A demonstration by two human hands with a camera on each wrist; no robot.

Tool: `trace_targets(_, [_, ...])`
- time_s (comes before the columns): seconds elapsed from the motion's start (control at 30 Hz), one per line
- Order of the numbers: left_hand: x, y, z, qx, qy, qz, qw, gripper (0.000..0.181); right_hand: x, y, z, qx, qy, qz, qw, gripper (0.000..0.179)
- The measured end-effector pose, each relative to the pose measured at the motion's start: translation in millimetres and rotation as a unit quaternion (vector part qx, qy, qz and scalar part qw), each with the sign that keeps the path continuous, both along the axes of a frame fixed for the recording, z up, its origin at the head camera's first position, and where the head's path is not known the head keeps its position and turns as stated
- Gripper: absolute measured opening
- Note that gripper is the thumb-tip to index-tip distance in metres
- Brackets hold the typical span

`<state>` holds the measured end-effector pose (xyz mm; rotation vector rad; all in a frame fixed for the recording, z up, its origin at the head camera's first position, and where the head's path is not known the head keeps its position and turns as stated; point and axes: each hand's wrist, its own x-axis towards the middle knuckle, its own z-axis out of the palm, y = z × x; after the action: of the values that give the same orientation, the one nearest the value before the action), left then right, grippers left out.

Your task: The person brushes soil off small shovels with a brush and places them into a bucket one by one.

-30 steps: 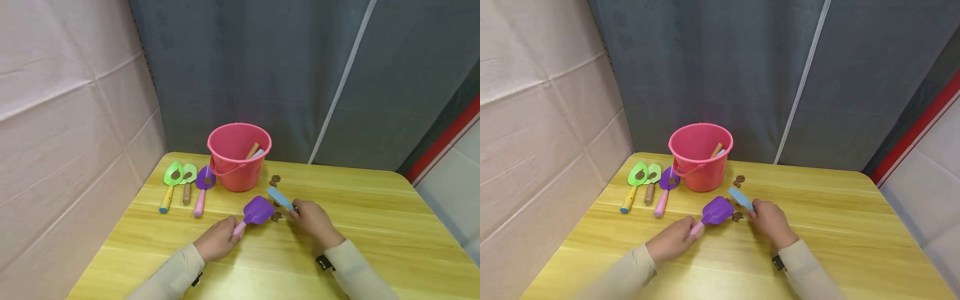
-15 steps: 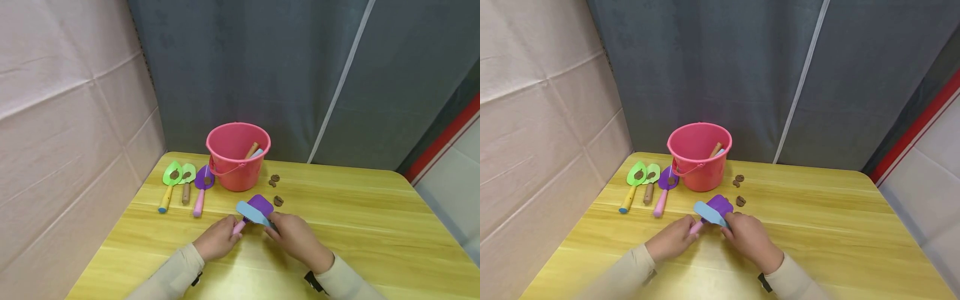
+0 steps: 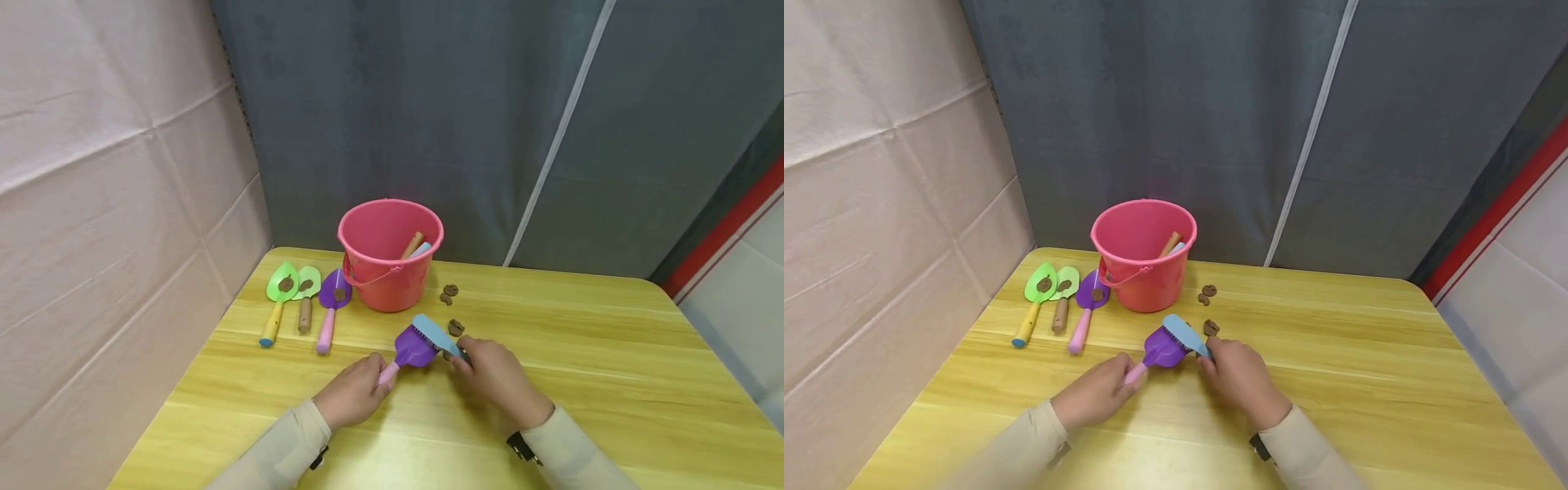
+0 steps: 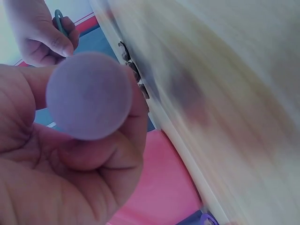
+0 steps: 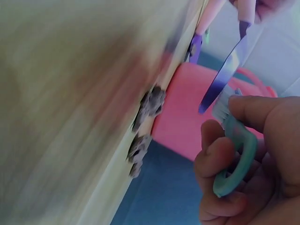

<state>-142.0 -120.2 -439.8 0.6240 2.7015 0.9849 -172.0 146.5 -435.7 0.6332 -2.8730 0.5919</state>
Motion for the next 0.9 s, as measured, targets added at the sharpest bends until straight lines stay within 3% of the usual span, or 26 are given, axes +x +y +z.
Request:
trace_targets(0.37, [0.0, -1.0, 1.7, -0.006, 0.010, -0.001, 0.9999, 0.013, -20.4, 20.4, -9.0, -0.011, -0.004, -0.025, 0.9996, 0.018])
trace_targets(0.6, [-1.3, -5.8, 12.3, 0.024, 0.013, 0.013, 0.9995, 0.015, -24.9, 28.8, -12.1, -0.010, -0.015, -0.041, 0.9990, 0.014])
trace_targets(0.73, [-2.3, -9.4, 29.2, 0.055, 0.050, 0.005, 0.9972, 0.017, -23.9, 31.8, -11.6, -0.016, -0.022, -0.045, 0.9986, 0.013])
trace_targets(0.9, [-2.6, -15.1, 74.1, 0.093, 0.123, 0.031, 0.9875, 0.018, -22.3, 35.7, -10.7, -0.019, -0.022, -0.046, 0.9985, 0.012])
